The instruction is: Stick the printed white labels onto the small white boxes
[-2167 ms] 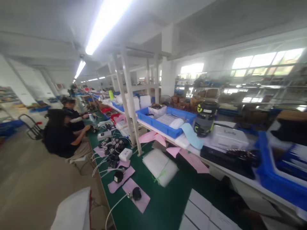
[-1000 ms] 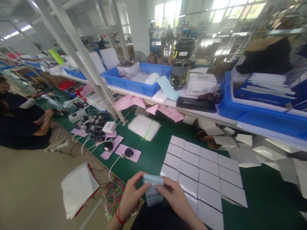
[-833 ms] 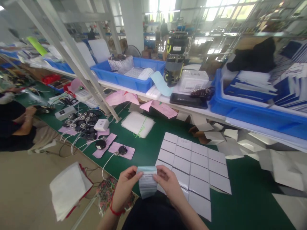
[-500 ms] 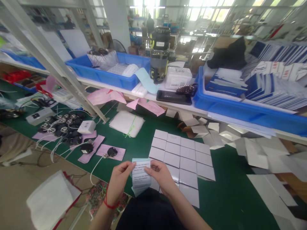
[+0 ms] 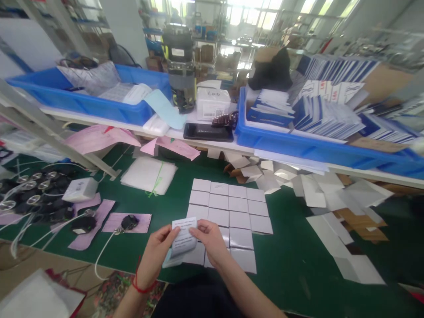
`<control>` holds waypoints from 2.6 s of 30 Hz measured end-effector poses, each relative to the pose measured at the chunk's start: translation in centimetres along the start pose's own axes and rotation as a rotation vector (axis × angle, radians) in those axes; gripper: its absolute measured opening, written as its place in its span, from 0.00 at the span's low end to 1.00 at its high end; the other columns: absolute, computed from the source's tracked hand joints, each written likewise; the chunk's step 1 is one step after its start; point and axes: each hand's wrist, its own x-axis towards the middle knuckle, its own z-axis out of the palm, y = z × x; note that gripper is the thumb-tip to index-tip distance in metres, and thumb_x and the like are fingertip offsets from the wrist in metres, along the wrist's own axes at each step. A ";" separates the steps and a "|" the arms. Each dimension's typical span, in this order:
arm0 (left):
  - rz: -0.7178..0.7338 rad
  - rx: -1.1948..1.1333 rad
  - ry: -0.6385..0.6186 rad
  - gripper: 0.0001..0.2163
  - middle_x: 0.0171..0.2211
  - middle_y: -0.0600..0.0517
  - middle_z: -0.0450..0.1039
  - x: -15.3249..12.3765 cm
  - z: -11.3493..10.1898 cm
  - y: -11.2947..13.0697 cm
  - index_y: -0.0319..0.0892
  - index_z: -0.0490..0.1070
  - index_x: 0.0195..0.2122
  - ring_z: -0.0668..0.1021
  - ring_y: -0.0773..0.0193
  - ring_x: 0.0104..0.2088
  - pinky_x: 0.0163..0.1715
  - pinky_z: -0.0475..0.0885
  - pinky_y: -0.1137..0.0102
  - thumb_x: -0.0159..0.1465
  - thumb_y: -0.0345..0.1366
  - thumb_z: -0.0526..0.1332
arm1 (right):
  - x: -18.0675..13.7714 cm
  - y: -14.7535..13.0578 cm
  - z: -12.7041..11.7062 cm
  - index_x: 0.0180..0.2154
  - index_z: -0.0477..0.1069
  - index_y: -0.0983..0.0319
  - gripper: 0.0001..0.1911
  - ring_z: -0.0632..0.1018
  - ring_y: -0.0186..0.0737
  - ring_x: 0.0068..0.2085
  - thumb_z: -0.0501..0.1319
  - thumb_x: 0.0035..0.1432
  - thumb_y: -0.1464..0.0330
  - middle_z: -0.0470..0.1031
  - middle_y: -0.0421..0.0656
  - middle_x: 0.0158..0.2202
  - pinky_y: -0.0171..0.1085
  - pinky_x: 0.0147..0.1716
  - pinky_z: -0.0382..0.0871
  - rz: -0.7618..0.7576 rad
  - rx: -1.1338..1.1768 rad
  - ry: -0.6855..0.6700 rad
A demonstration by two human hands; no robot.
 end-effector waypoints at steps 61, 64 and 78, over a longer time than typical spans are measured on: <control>0.757 0.859 -0.108 0.18 0.56 0.41 0.72 27.1 7.9 -10.8 0.38 0.69 0.56 0.72 0.54 0.58 0.59 0.70 0.54 0.67 0.29 0.50 | 26.8 5.1 -9.4 0.29 0.80 0.63 0.16 0.79 0.47 0.33 0.59 0.54 0.60 0.82 0.49 0.30 0.39 0.35 0.68 -0.051 -0.666 0.785; 0.778 0.888 -0.139 0.20 0.57 0.41 0.71 27.5 8.2 -11.6 0.37 0.67 0.58 0.70 0.54 0.61 0.60 0.69 0.53 0.66 0.26 0.50 | 26.9 4.9 -9.4 0.28 0.80 0.63 0.15 0.79 0.46 0.32 0.59 0.54 0.61 0.82 0.50 0.29 0.39 0.35 0.68 -0.041 -0.699 0.782; 0.827 0.889 -0.169 0.20 0.58 0.39 0.70 28.2 9.0 -12.3 0.35 0.66 0.59 0.69 0.53 0.62 0.61 0.69 0.54 0.66 0.26 0.49 | 27.0 4.5 -9.6 0.30 0.81 0.65 0.15 0.79 0.47 0.34 0.56 0.55 0.66 0.82 0.52 0.32 0.39 0.35 0.67 -0.018 -0.779 0.732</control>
